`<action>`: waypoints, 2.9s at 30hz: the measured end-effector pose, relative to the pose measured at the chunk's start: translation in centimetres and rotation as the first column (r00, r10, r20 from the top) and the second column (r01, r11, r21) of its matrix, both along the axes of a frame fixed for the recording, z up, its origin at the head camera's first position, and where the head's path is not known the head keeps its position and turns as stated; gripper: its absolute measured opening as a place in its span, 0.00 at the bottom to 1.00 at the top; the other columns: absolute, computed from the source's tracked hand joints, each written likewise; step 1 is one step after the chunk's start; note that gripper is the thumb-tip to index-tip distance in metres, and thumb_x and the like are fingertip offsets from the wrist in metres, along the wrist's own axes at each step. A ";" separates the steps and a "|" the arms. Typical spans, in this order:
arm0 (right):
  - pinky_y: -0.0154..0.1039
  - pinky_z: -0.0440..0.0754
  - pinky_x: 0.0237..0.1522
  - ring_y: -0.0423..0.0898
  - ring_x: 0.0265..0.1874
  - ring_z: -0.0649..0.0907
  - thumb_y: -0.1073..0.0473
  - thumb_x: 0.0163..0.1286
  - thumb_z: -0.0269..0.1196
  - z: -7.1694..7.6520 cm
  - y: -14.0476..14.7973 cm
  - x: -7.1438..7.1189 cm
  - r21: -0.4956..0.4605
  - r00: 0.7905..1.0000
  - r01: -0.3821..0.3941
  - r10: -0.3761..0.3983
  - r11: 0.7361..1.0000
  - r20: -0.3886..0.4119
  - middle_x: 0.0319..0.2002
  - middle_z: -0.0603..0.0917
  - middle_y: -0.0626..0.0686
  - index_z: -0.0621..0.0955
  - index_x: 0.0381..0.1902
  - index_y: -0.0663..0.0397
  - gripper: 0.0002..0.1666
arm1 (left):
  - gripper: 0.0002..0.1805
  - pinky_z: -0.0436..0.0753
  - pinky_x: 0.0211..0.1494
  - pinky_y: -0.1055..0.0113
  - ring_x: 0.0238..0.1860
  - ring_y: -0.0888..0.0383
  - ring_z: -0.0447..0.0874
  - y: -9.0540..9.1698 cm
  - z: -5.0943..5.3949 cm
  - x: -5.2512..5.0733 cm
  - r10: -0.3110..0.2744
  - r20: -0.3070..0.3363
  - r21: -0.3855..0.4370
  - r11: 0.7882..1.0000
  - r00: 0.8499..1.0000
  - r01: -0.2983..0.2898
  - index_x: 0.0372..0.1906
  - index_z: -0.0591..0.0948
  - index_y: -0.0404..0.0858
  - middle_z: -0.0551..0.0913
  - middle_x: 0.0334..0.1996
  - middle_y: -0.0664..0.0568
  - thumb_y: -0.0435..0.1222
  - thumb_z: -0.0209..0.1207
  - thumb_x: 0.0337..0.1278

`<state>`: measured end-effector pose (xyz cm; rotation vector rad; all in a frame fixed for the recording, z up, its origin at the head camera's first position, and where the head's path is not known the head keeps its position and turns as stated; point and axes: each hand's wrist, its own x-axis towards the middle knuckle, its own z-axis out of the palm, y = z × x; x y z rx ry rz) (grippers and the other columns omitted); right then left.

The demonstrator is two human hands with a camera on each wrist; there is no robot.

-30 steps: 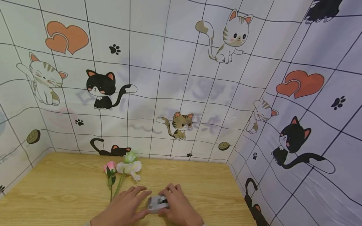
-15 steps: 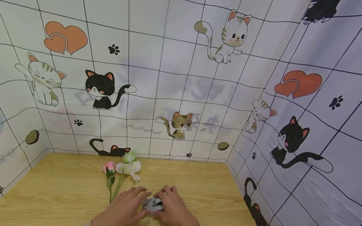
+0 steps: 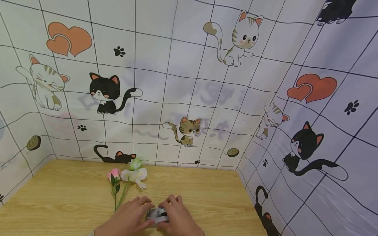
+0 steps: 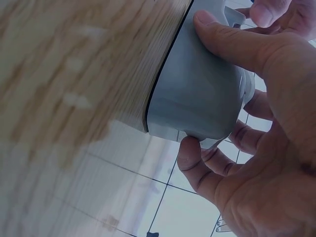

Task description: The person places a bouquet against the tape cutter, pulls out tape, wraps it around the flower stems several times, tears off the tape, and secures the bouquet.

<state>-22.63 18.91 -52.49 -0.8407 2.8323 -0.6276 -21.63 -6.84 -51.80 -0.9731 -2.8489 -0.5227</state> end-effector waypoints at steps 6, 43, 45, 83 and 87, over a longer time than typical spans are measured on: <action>0.32 0.78 0.51 0.37 0.53 0.69 0.38 0.74 0.83 0.2 -0.3 0.0 0.004 1.000 0.002 -0.002 1.000 0.025 0.61 0.79 0.38 0.86 0.71 0.36 0.33 | 0.22 0.91 0.44 0.58 0.50 0.53 0.90 -0.3 -0.3 -0.2 0.005 0.009 0.003 1.000 1.000 -0.005 0.59 0.92 0.48 0.90 0.57 0.53 0.58 0.76 0.76; 0.30 0.76 0.47 0.37 0.49 0.67 0.37 0.73 0.83 0.0 -1.5 0.4 0.025 1.000 -0.004 0.004 1.000 -0.004 0.58 0.78 0.38 0.87 0.69 0.36 0.32 | 0.09 0.75 0.34 0.73 0.33 0.73 0.70 -0.3 -0.8 -0.5 -0.012 0.088 0.122 0.993 0.996 0.001 0.39 0.88 0.48 0.80 0.37 0.64 0.41 0.75 0.80; 0.30 0.77 0.47 0.36 0.49 0.67 0.37 0.72 0.84 0.1 -1.5 0.3 0.025 1.000 0.008 -0.008 1.000 0.005 0.57 0.78 0.38 0.87 0.68 0.36 0.32 | 0.09 0.76 0.35 0.72 0.33 0.73 0.70 -0.2 -0.8 -0.6 -0.008 0.088 0.121 0.993 0.996 -0.003 0.39 0.88 0.48 0.80 0.37 0.63 0.41 0.75 0.80; 0.34 0.81 0.48 0.36 0.51 0.74 0.40 0.69 0.87 0.8 -1.6 -0.1 0.017 0.995 0.054 -0.055 0.998 0.083 0.57 0.82 0.35 0.89 0.66 0.32 0.32 | 0.08 0.78 0.36 0.71 0.38 0.69 0.71 0.9 0.8 0.4 0.031 0.062 0.099 0.994 0.998 -0.037 0.41 0.85 0.48 0.80 0.40 0.63 0.42 0.71 0.84; 0.33 0.82 0.48 0.32 0.50 0.77 0.45 0.69 0.87 1.4 -1.2 -0.1 0.028 0.992 0.027 -0.031 0.999 0.119 0.58 0.84 0.33 0.89 0.69 0.33 0.33 | 0.05 0.80 0.38 0.69 0.37 0.69 0.73 0.6 0.7 0.5 0.046 0.096 0.110 0.992 0.994 -0.056 0.42 0.87 0.48 0.82 0.39 0.62 0.39 0.72 0.81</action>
